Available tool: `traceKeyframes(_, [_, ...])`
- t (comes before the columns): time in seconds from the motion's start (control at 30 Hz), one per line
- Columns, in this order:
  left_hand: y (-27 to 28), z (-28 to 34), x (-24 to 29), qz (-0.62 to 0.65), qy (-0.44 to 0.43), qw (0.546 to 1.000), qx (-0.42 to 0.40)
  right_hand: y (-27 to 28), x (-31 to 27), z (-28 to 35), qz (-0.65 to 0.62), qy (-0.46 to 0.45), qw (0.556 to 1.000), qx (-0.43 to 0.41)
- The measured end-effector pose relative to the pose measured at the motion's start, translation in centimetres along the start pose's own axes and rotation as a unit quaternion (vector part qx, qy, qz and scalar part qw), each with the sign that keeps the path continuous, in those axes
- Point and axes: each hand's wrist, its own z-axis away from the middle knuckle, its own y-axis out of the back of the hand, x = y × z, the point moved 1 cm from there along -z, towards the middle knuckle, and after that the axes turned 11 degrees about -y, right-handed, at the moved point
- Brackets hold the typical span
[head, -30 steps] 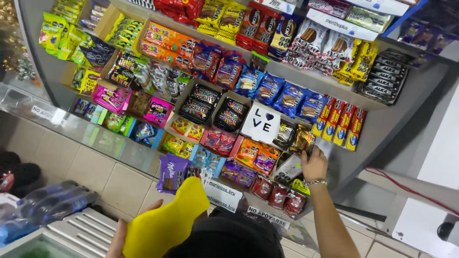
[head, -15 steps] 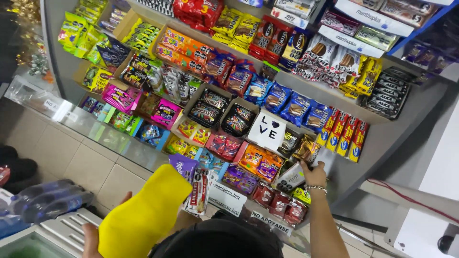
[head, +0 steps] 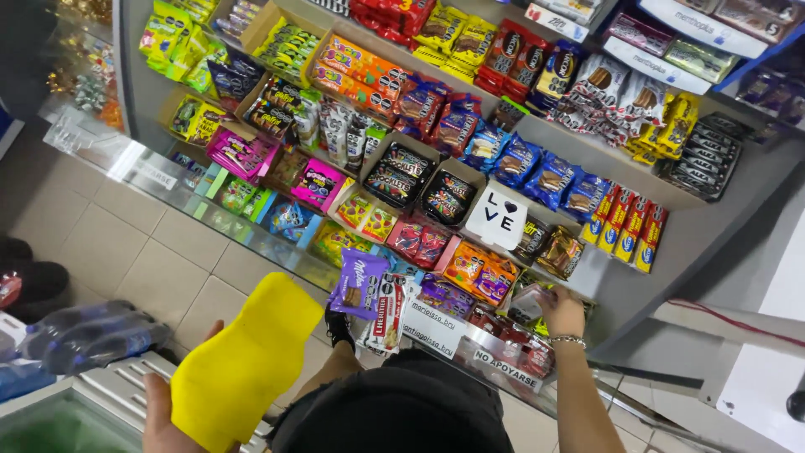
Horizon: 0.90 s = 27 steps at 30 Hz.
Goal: Organizing and placing yellow snack packets into a cardboard box on a counter
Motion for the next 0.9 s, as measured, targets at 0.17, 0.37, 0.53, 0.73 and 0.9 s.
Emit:
traceKeyframes(0.17, [-3.1, -1.3, 3.0, 0.013, 0.003, 1.0, 0.019, 1.9, -2.2, 0.3, 0.011, 0.126, 0.992, 0.001])
traceKeyframes(0.37, [-3.2, 0.1, 4.0, -0.003, 0.013, 0.998, 0.069, 5.2, -3.1, 5.0, 0.238, 0.072, 0.943, -0.22])
traceKeyframes(0.53, [-1.8, -1.0, 2.6, 0.04, 0.006, 0.999, 0.029, 4.4, -2.0, 5.8, 0.284, 0.114, 0.933, -0.188])
traceKeyframes(0.73, [-1.4, -1.2, 3.0, 0.03, -0.006, 0.999, 0.033, 2.1, 0.4, 4.0, 0.319, 0.213, 0.922, -0.052])
traceKeyframes(0.9, [0.6, -2.2, 1.7, 0.089, -0.027, 0.996, -0.01, 1.8, 0.1, 3.5, 0.311, 0.112, 0.917, -0.223])
